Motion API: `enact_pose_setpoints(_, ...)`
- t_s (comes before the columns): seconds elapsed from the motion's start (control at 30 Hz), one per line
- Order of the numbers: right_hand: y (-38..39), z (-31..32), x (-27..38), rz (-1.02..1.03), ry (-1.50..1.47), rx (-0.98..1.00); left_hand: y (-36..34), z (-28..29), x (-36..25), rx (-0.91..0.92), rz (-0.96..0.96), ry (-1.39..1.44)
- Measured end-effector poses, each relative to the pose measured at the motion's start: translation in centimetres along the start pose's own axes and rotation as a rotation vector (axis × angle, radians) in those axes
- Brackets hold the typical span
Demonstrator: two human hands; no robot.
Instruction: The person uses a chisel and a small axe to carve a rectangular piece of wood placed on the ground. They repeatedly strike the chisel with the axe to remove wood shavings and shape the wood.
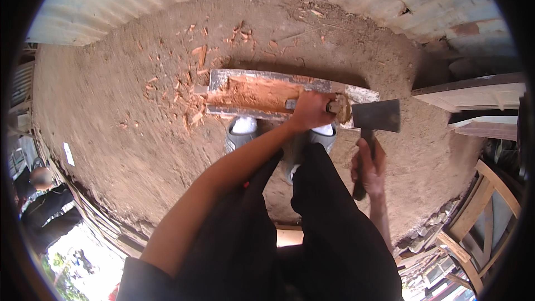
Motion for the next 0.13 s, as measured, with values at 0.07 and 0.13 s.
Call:
enact_pose_setpoints(0.07,-0.7,1.7,-0.3,0.013,-0.067,-0.059,-0.6,0.1,0.1,0.010,-0.021,-0.052)
enact_pose_setpoints(0.13,-0.4,2.6,0.1,0.108,-0.153,-0.140,-0.5,-0.2,0.3,0.017,-0.010,-0.056)
Point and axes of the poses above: each hand's wrist, its own y-axis away from the middle knuckle, its own z-axis out of the back of the hand, x = y × z, the point moved 7 cm from there along -y, towards the middle knuckle, and after that the axes turned 9 degrees about z, right-handed, at the moved point
